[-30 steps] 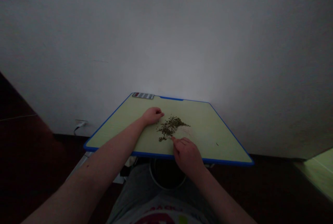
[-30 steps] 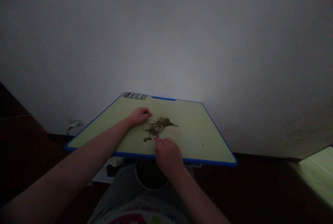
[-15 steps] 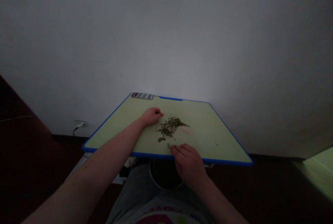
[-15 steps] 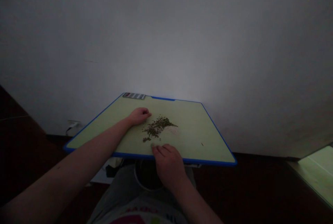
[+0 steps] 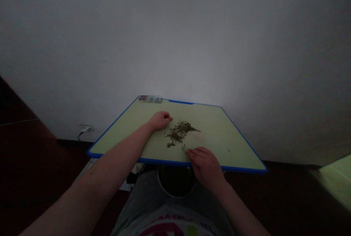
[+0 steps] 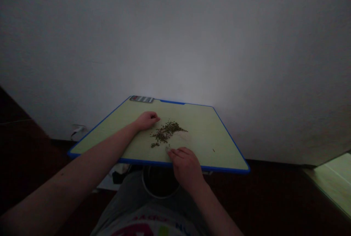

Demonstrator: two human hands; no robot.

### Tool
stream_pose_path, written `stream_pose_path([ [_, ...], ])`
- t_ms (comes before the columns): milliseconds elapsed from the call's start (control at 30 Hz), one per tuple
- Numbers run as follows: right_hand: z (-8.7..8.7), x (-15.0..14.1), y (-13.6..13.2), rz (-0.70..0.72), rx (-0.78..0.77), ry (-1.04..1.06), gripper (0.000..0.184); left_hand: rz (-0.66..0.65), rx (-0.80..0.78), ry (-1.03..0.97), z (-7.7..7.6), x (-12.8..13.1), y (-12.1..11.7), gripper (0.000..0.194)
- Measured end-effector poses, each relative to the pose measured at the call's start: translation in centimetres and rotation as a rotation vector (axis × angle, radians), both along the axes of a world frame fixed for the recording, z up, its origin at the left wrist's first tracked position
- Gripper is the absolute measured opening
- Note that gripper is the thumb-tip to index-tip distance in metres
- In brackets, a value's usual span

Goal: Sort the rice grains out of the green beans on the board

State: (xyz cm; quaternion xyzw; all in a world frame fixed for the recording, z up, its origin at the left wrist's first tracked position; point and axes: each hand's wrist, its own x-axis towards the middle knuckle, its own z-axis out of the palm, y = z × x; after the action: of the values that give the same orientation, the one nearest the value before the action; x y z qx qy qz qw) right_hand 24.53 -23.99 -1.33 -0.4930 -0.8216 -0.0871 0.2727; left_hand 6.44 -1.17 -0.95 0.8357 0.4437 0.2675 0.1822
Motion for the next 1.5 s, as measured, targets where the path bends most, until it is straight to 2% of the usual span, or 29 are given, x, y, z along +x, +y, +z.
stream_pose_path([
  [333,0.5,2.2,0.6,-0.050,-0.060,0.056,0.036,-0.004,0.011,0.005,0.1,-0.1,0.0,0.032],
  [600,1.2,2.2,1.0,0.011,-0.122,0.144,0.030,0.007,0.002,-0.004,0.0,-0.1,0.0,0.032],
  [933,1.0,1.6,0.7,0.078,-0.094,0.095,0.031,0.018,-0.003,0.011,0.3,0.0,-0.2,0.031],
  [1267,0.9,2.5,1.0,-0.054,-0.092,0.090,0.031,0.006,0.002,0.008,0.3,-0.1,-0.2,0.032],
  [1500,1.1,1.9,1.6,-0.009,-0.137,0.074,0.034,0.006,0.013,0.015,0.1,-0.2,-0.1,0.033],
])
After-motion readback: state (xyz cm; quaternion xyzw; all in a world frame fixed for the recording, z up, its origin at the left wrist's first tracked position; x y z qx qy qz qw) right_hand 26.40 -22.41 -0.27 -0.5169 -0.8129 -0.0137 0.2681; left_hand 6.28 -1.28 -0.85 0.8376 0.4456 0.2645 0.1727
